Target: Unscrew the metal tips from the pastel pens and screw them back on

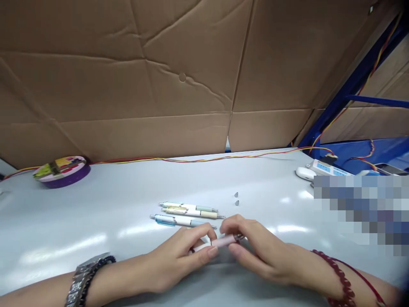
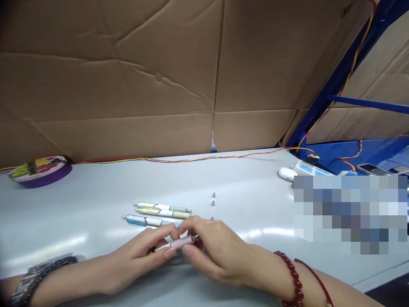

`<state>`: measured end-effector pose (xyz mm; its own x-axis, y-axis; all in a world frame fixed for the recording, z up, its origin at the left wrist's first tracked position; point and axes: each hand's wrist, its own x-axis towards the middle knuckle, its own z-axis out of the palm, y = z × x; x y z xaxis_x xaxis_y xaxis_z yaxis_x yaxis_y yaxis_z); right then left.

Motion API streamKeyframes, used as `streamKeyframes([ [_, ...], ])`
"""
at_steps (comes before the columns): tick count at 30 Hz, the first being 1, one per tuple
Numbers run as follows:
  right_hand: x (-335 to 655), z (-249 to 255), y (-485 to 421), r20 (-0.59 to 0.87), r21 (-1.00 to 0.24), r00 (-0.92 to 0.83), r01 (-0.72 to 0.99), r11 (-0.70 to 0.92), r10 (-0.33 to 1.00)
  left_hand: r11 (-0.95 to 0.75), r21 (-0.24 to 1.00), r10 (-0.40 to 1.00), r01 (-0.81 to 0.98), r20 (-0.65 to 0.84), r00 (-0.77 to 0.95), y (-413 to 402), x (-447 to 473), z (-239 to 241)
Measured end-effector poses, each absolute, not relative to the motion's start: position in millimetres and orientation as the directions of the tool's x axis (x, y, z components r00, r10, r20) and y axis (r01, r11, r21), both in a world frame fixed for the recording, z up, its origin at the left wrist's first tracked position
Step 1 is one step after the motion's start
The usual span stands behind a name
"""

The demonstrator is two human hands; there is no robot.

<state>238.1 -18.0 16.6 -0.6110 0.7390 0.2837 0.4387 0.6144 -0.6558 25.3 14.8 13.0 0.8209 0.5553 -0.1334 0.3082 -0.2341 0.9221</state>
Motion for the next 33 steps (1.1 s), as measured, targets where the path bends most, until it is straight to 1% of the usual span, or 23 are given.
streamKeyframes([
  [2,240.1,18.7,-21.7,0.267,-0.664,-0.583,0.465,0.585,0.767,-0.224,0.918,0.56,0.327,-0.153,0.814,14.7,25.1,13.2],
  [5,244.4,21.5,-22.5,0.219,-0.715,-0.56,0.465,0.522,0.799,-0.173,0.932,0.553,0.319,-0.176,0.815,14.9,24.9,13.5],
  [9,246.9,23.5,-16.3,0.132,-0.846,-0.588,0.353,0.4,0.798,-0.095,0.949,0.531,0.3,-0.207,0.822,15.4,24.5,12.4],
  [11,247.5,22.6,-11.4,0.135,-0.884,-0.576,0.298,0.361,0.806,-0.063,0.956,0.517,0.287,-0.215,0.829,15.9,24.3,11.4],
  [12,247.9,21.4,-8.9,0.173,-0.883,-0.55,0.28,0.376,0.817,-0.048,0.958,0.512,0.281,-0.218,0.831,16.3,24.3,10.9],
  [14,248.5,18.4,-4.4,0.315,-0.839,-0.487,0.258,0.48,0.814,-0.033,0.959,0.508,0.28,-0.225,0.832,16.7,24.6,10.2],
  [16,248.9,16.6,-2.0,0.462,-0.758,-0.447,0.25,0.603,0.766,-0.04,0.959,0.52,0.28,-0.22,0.826,16.6,25.0,10.0],
  [18,249.0,18.4,-2.3,0.528,-0.696,-0.459,0.249,0.674,0.715,-0.058,0.961,0.532,0.27,-0.2,0.823,16.0,25.2,10.3],
  [20,249.5,23.9,-4.7,0.523,-0.668,-0.497,0.267,0.695,0.693,-0.069,0.964,0.526,0.257,-0.183,0.83,15.2,25.0,10.8],
  [25,254.8,39.7,-9.3,0.418,-0.65,-0.614,0.312,0.693,0.669,-0.1,0.963,0.515,0.25,-0.165,0.841,14.7,23.8,11.5],
  [33,260.6,40.2,-5.0,0.466,-0.644,-0.546,0.331,0.69,0.697,-0.064,0.959,0.521,0.277,-0.205,0.828,15.1,24.3,14.2],
])
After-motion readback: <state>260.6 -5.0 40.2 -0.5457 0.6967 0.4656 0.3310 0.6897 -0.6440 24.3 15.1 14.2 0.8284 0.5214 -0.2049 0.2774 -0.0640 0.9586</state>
